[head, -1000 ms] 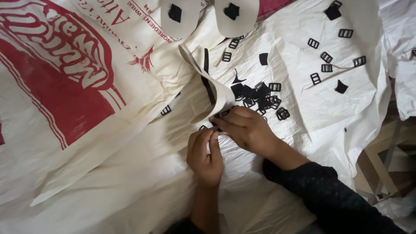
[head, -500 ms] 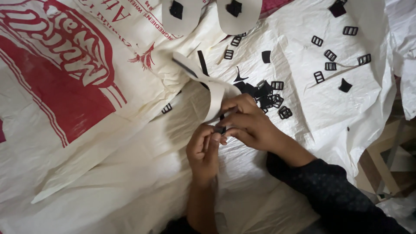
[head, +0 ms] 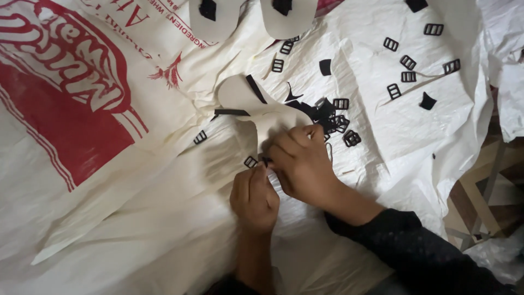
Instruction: The person threads black plastic slider buckles onto sandal straps and attaches the straps to flip-flop soles, pressing the strap ends into the sole slots. Finished sandals are set aside in a pile as more strap pieces are picked from the work surface.
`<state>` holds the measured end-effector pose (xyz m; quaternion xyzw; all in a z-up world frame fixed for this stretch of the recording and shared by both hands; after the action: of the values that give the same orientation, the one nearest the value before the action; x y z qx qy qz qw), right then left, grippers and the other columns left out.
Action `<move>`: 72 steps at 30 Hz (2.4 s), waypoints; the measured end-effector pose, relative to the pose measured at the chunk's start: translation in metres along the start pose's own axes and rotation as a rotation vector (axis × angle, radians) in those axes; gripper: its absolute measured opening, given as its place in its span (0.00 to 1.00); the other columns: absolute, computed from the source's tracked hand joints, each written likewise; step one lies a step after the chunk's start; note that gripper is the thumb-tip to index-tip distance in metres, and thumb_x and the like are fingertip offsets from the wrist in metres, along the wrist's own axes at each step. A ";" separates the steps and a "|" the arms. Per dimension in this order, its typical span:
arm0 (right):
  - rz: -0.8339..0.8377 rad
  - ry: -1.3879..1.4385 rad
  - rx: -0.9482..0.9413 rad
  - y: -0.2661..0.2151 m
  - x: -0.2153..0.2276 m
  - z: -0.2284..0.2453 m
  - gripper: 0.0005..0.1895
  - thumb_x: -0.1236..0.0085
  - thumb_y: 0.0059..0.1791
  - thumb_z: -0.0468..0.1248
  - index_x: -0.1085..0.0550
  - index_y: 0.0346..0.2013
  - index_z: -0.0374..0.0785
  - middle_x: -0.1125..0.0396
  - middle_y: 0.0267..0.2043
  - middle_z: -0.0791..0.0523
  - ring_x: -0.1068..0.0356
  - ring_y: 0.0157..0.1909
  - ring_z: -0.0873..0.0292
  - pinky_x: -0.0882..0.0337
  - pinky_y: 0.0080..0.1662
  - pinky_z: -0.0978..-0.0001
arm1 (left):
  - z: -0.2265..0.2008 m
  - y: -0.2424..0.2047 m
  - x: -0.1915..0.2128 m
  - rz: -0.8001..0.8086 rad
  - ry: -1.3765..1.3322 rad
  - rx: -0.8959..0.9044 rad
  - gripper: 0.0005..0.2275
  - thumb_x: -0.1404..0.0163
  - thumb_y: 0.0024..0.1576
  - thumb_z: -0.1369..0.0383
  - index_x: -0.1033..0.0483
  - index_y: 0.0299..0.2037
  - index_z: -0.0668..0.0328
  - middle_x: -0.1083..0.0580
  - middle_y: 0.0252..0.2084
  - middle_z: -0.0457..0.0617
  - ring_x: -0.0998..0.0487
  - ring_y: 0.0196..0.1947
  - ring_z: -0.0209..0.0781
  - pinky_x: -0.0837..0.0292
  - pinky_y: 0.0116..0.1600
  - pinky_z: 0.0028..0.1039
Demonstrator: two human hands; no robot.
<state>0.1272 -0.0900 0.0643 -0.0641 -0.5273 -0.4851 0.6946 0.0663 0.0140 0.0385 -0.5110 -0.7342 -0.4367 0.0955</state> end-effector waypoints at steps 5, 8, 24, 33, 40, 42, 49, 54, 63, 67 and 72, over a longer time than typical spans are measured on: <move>0.016 0.137 -0.005 -0.002 -0.002 -0.009 0.11 0.37 0.45 0.34 0.23 0.43 0.38 0.32 0.49 0.53 0.35 0.49 0.48 0.37 0.53 0.55 | -0.002 0.005 -0.006 0.053 0.013 0.041 0.09 0.51 0.59 0.80 0.25 0.49 0.72 0.25 0.42 0.62 0.23 0.41 0.58 0.24 0.46 0.41; 0.031 0.247 0.022 -0.003 -0.006 -0.010 0.15 0.40 0.45 0.29 0.23 0.47 0.35 0.32 0.50 0.52 0.34 0.54 0.46 0.35 0.57 0.55 | 0.007 0.002 -0.008 0.016 -0.024 0.108 0.07 0.49 0.62 0.78 0.26 0.49 0.69 0.25 0.44 0.61 0.22 0.43 0.58 0.24 0.48 0.40; -0.017 0.622 -0.203 -0.005 -0.013 -0.032 0.16 0.47 0.44 0.20 0.26 0.43 0.35 0.32 0.46 0.50 0.28 0.48 0.48 0.27 0.48 0.63 | 0.008 0.002 -0.017 0.107 -0.165 0.168 0.09 0.53 0.63 0.77 0.25 0.51 0.69 0.25 0.44 0.60 0.22 0.43 0.56 0.25 0.49 0.37; -0.057 0.746 -0.169 -0.008 -0.004 -0.026 0.13 0.47 0.50 0.22 0.28 0.48 0.34 0.32 0.48 0.50 0.29 0.50 0.54 0.28 0.52 0.66 | 0.039 -0.005 -0.021 0.042 -0.338 0.472 0.09 0.44 0.60 0.76 0.25 0.48 0.66 0.22 0.40 0.56 0.19 0.36 0.44 0.23 0.40 0.28; -0.091 0.562 -0.398 -0.035 -0.030 -0.055 0.09 0.44 0.51 0.24 0.28 0.44 0.35 0.31 0.41 0.53 0.31 0.35 0.59 0.31 0.39 0.71 | 0.022 -0.005 -0.016 0.009 -0.292 0.220 0.07 0.44 0.60 0.80 0.24 0.47 0.67 0.23 0.42 0.57 0.19 0.41 0.49 0.22 0.52 0.34; -0.125 0.532 -0.342 -0.029 -0.024 -0.056 0.09 0.45 0.52 0.23 0.29 0.45 0.36 0.31 0.42 0.52 0.32 0.35 0.58 0.32 0.40 0.70 | 0.018 -0.003 -0.012 -0.008 -0.283 0.198 0.06 0.44 0.61 0.80 0.25 0.46 0.66 0.23 0.42 0.56 0.20 0.41 0.49 0.22 0.54 0.34; -0.126 0.560 -0.174 -0.025 -0.001 -0.034 0.14 0.45 0.49 0.22 0.27 0.48 0.34 0.31 0.42 0.51 0.29 0.38 0.56 0.30 0.40 0.69 | 0.026 -0.010 -0.018 0.003 -0.289 0.263 0.07 0.43 0.59 0.80 0.24 0.45 0.68 0.23 0.40 0.57 0.20 0.35 0.45 0.24 0.41 0.29; -0.119 0.770 -0.278 -0.048 -0.032 -0.045 0.14 0.45 0.50 0.23 0.28 0.50 0.34 0.31 0.45 0.50 0.28 0.44 0.56 0.28 0.46 0.70 | 0.026 -0.006 -0.017 -0.004 -0.349 0.285 0.07 0.44 0.60 0.80 0.24 0.46 0.67 0.23 0.40 0.56 0.20 0.36 0.44 0.24 0.43 0.28; -0.136 0.363 0.003 -0.023 -0.003 -0.019 0.18 0.38 0.46 0.26 0.26 0.50 0.36 0.30 0.45 0.50 0.27 0.45 0.51 0.27 0.44 0.64 | 0.020 -0.001 -0.014 0.033 -0.317 0.267 0.08 0.45 0.60 0.79 0.23 0.48 0.67 0.23 0.36 0.55 0.22 0.31 0.42 0.26 0.39 0.28; -0.191 0.148 0.164 -0.039 -0.013 -0.008 0.18 0.34 0.46 0.27 0.27 0.50 0.33 0.29 0.42 0.50 0.27 0.40 0.50 0.26 0.41 0.60 | 0.022 -0.010 -0.013 -0.016 -0.312 0.261 0.05 0.43 0.60 0.78 0.22 0.44 0.66 0.25 0.29 0.51 0.27 0.24 0.34 0.32 0.30 0.24; -0.165 0.130 0.139 -0.034 -0.018 -0.014 0.19 0.37 0.46 0.26 0.27 0.51 0.29 0.29 0.42 0.48 0.27 0.41 0.48 0.25 0.42 0.59 | 0.027 -0.015 -0.020 -0.017 -0.382 0.389 0.03 0.42 0.59 0.77 0.22 0.41 0.66 0.27 0.25 0.47 0.31 0.21 0.31 0.35 0.28 0.22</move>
<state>0.1116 -0.1056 0.0297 0.0592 -0.5171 -0.5060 0.6879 0.0711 0.0196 0.0024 -0.5498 -0.8134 -0.1839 0.0480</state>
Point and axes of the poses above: each hand's wrist, its own y-axis towards the middle knuckle, its own x-axis out of the back of the hand, z = x × y, the point moved 9 cm from there along y, towards the middle knuckle
